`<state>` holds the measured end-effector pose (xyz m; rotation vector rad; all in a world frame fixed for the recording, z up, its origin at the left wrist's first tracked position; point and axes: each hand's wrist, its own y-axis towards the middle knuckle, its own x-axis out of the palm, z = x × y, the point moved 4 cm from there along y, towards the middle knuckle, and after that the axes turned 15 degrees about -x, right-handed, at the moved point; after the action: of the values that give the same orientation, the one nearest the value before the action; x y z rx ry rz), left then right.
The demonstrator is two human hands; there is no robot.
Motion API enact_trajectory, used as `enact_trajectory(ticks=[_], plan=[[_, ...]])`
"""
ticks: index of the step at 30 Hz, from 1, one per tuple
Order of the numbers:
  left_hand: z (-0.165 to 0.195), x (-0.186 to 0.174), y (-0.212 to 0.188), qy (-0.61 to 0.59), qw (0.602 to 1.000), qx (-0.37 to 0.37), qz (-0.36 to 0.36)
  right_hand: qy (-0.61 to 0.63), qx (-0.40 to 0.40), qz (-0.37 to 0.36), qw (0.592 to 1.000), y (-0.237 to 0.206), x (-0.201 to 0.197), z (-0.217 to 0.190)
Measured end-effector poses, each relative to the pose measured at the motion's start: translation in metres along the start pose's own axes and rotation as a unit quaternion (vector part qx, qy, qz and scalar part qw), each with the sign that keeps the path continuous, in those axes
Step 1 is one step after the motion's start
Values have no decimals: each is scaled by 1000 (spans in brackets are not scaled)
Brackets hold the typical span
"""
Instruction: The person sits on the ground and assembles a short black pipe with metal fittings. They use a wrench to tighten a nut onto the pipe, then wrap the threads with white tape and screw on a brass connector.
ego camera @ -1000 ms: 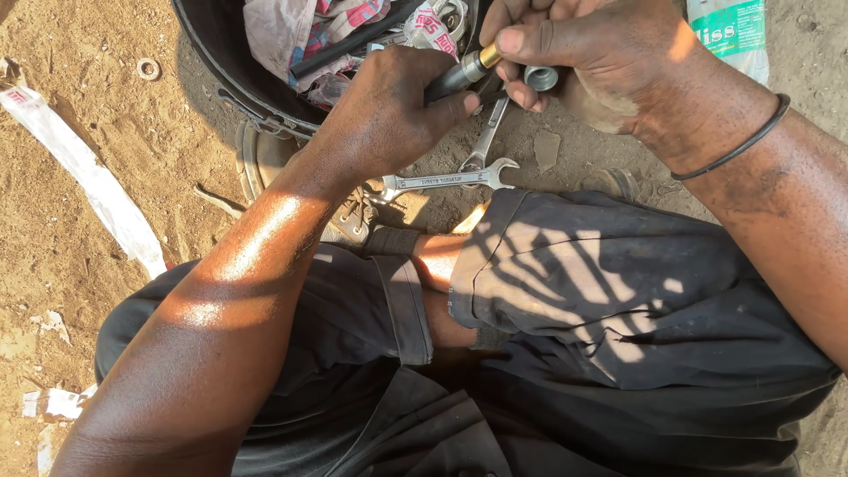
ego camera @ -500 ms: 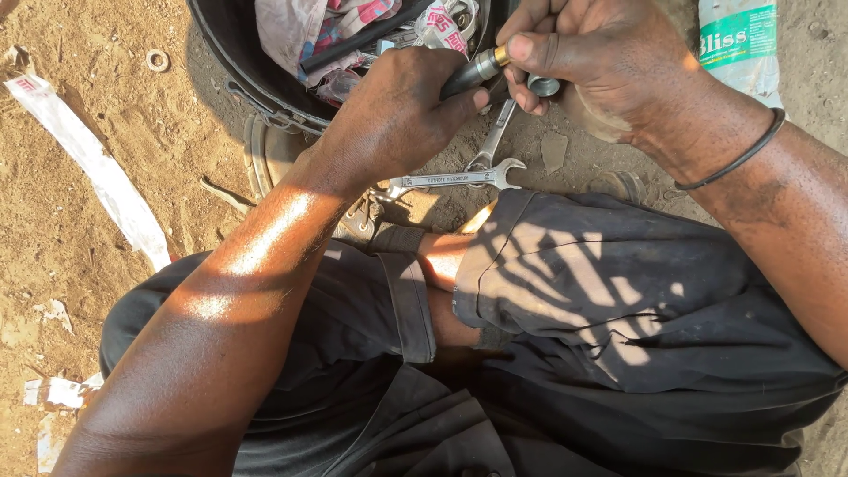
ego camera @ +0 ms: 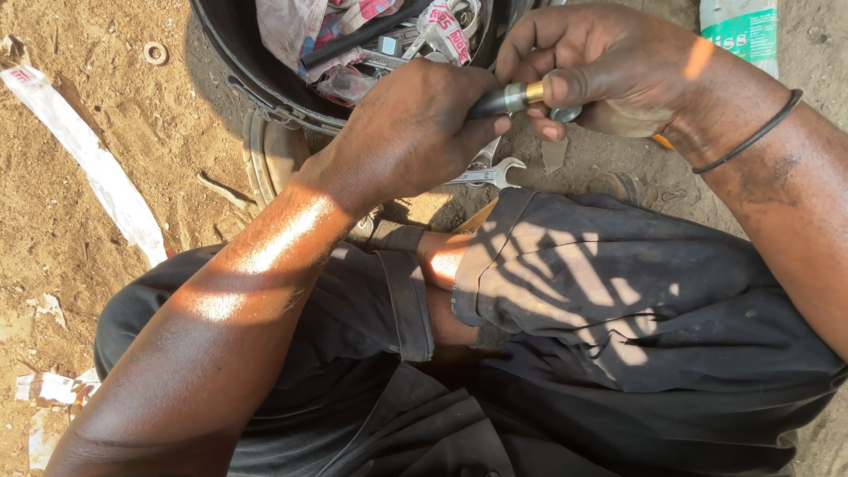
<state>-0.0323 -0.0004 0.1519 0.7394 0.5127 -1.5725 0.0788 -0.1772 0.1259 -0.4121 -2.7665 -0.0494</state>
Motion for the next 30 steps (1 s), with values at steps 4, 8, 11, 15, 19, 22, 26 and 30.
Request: enact_trajectory(ticks=[4, 8, 11, 15, 19, 22, 26, 30], plan=[[9, 0, -6, 4, 1000, 6, -15, -30, 9, -16, 999, -1, 1, 6], [10, 2, -5, -6, 999, -39, -24, -2, -3, -29, 1000, 2, 4, 6], [7, -2, -1, -14, 999, -47, 0, -32, 4, -16, 999, 5, -2, 2], [-6, -5, 9, -10, 987, -155, -30, -59, -14, 69, 996, 3, -11, 2], [-28, -10, 9, 70, 947, -285, -130, -50, -14, 137, 989, 1, -16, 6], [-36, -11, 5, 52, 927, -342, -144, -74, -36, 134, 988, 8, -13, 7], [-34, -7, 8, 66, 928, -325, -168, -252, -5, 174, 952, 11, -5, 9], [-34, -5, 6, 70, 913, -351, -197, -284, -50, 127, 949, 12, 9, 5]])
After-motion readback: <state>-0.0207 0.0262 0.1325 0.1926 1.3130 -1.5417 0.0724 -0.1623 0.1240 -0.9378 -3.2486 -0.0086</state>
